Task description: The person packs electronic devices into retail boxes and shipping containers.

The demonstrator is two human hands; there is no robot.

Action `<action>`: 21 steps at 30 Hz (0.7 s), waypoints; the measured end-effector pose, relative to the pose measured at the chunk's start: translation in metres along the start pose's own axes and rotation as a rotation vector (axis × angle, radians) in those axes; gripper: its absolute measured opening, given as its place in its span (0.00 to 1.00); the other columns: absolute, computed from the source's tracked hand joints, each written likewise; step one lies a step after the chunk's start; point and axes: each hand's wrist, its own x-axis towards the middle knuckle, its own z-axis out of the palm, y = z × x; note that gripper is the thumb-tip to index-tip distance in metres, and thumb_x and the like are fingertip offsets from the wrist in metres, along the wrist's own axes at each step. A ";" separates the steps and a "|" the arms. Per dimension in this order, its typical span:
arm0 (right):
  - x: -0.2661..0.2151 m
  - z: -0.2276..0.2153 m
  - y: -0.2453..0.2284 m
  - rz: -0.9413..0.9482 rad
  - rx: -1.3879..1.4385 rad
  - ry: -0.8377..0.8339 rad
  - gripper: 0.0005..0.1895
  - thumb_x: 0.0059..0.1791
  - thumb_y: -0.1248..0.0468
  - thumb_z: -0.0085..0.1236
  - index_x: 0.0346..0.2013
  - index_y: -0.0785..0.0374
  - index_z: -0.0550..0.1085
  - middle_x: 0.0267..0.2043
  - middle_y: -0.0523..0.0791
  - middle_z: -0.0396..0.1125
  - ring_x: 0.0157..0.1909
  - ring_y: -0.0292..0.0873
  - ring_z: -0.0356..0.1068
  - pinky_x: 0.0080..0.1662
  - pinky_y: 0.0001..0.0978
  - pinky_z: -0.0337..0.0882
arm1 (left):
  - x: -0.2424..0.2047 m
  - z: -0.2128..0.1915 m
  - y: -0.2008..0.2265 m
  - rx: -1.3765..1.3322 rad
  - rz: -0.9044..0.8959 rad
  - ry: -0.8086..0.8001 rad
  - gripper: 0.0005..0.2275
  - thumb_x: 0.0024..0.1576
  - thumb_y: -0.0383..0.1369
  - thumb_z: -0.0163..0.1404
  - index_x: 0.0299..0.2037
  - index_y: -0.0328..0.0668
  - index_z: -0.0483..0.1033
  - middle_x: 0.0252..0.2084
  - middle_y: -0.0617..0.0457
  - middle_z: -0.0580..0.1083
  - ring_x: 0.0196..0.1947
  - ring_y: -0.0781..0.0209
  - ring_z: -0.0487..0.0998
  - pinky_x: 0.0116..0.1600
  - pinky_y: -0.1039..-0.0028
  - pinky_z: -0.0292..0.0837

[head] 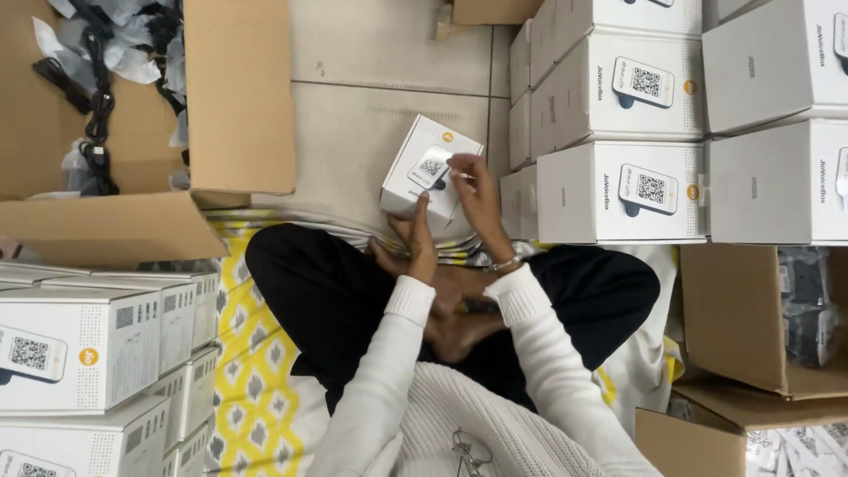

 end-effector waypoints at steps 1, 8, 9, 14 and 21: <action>-0.008 0.000 -0.005 -0.061 -0.199 -0.125 0.15 0.56 0.65 0.53 0.58 0.60 0.69 0.58 0.48 0.70 0.60 0.46 0.68 0.59 0.38 0.67 | -0.007 0.005 0.003 -0.064 -0.007 0.037 0.42 0.57 0.40 0.61 0.77 0.30 0.48 0.73 0.34 0.61 0.70 0.44 0.63 0.68 0.61 0.60; -0.058 -0.012 -0.031 -0.218 -0.774 -0.603 0.51 0.38 0.57 0.69 0.73 0.56 0.57 0.78 0.52 0.47 0.80 0.57 0.39 0.73 0.60 0.37 | -0.054 0.027 0.056 0.372 0.102 0.360 0.36 0.51 0.32 0.63 0.66 0.28 0.55 0.63 0.35 0.65 0.57 0.45 0.73 0.57 0.58 0.76; -0.057 -0.013 -0.035 -0.223 -0.773 -0.608 0.51 0.38 0.57 0.69 0.73 0.56 0.57 0.78 0.52 0.47 0.80 0.57 0.39 0.73 0.60 0.37 | -0.053 0.020 0.057 0.368 0.106 0.365 0.36 0.51 0.32 0.63 0.66 0.28 0.55 0.63 0.35 0.65 0.57 0.45 0.73 0.57 0.58 0.76; -0.063 -0.012 -0.079 -0.288 -0.756 -0.611 0.61 0.32 0.52 0.75 0.73 0.58 0.51 0.76 0.54 0.43 0.77 0.61 0.39 0.71 0.63 0.42 | -0.062 -0.010 0.071 0.097 -0.014 0.007 0.28 0.56 0.30 0.55 0.66 0.36 0.56 0.59 0.44 0.70 0.57 0.51 0.73 0.58 0.61 0.74; -0.062 -0.019 -0.107 -0.376 -0.786 -0.432 0.33 0.44 0.71 0.61 0.65 0.60 0.68 0.66 0.54 0.65 0.69 0.56 0.62 0.60 0.44 0.71 | -0.053 -0.014 0.078 0.210 0.206 -0.539 0.18 0.62 0.29 0.50 0.61 0.28 0.67 0.58 0.39 0.72 0.59 0.48 0.73 0.63 0.58 0.69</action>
